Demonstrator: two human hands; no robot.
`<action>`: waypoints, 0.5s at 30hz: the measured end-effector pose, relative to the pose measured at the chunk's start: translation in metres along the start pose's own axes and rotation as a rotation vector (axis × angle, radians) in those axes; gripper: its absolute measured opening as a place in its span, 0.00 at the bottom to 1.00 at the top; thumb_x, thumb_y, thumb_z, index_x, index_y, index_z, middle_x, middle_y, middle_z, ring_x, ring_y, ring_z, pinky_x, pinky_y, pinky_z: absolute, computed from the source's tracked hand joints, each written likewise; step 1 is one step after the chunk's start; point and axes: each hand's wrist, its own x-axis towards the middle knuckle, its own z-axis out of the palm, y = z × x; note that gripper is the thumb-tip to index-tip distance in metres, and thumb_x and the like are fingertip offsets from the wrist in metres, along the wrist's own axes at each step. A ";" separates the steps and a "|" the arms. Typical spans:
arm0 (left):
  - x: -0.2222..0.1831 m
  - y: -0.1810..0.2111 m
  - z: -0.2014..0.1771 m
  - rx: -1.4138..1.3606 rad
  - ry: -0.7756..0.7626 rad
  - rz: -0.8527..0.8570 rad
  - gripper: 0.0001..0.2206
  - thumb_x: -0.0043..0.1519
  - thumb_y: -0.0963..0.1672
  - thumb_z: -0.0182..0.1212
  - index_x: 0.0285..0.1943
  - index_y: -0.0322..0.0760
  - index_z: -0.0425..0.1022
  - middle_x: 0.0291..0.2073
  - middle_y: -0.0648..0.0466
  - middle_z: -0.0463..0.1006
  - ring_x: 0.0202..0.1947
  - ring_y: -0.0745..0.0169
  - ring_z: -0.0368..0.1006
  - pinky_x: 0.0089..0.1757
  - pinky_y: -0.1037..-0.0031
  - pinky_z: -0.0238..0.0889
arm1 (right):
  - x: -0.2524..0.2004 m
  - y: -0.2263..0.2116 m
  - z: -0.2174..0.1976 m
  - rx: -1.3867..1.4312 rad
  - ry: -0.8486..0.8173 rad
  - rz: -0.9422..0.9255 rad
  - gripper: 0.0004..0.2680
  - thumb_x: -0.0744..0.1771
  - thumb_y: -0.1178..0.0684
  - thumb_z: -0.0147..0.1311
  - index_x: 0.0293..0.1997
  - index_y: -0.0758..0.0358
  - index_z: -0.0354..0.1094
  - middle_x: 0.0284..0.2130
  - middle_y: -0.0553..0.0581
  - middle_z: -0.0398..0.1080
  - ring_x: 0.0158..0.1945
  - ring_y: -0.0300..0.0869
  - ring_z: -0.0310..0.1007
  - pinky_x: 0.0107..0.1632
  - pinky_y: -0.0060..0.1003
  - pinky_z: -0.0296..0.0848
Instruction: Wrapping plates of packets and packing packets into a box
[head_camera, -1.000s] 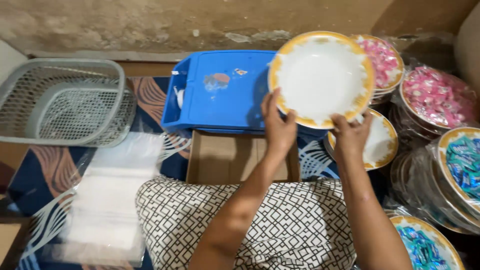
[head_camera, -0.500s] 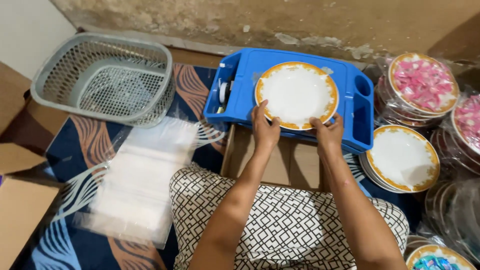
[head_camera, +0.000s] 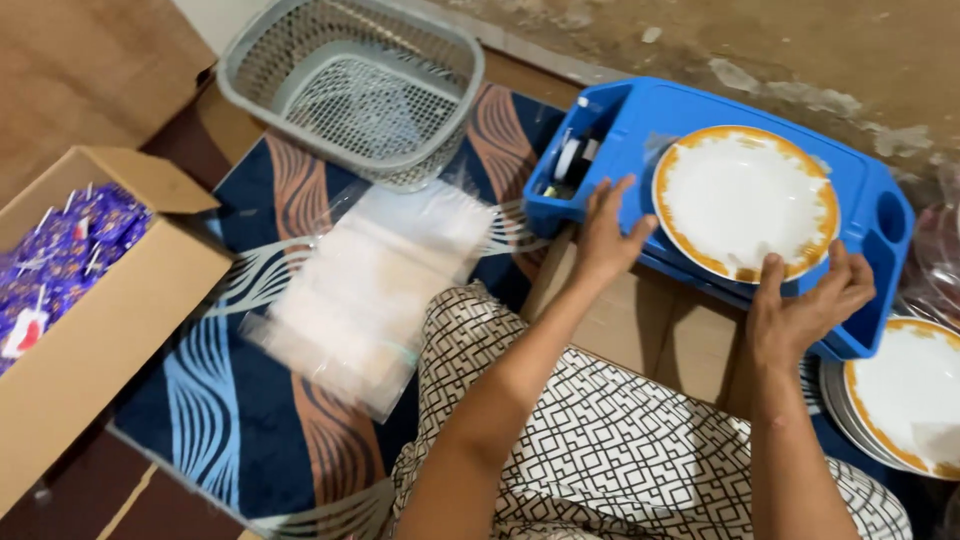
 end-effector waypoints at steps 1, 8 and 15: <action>0.004 -0.008 -0.028 0.006 0.014 -0.006 0.33 0.60 0.55 0.60 0.74 0.47 0.60 0.71 0.33 0.55 0.77 0.41 0.51 0.65 0.58 0.59 | 0.004 -0.013 0.002 0.012 -0.009 -0.005 0.18 0.70 0.62 0.66 0.64 0.80 0.61 0.53 0.75 0.54 0.56 0.66 0.56 0.57 0.64 0.63; -0.032 -0.106 -0.265 0.221 0.404 0.008 0.23 0.59 0.40 0.66 0.65 0.36 0.71 0.61 0.43 0.72 0.66 0.45 0.64 0.67 0.58 0.52 | 0.000 -0.121 0.048 0.435 -0.327 -0.001 0.10 0.70 0.62 0.61 0.58 0.67 0.69 0.51 0.65 0.70 0.57 0.57 0.69 0.57 0.48 0.67; -0.144 -0.117 -0.389 0.989 -0.005 -0.803 0.42 0.53 0.51 0.73 0.78 0.52 0.57 0.77 0.45 0.53 0.76 0.35 0.45 0.65 0.34 0.43 | -0.048 -0.225 0.106 0.688 -0.704 -0.153 0.10 0.66 0.55 0.63 0.52 0.58 0.75 0.44 0.58 0.77 0.51 0.55 0.76 0.55 0.49 0.73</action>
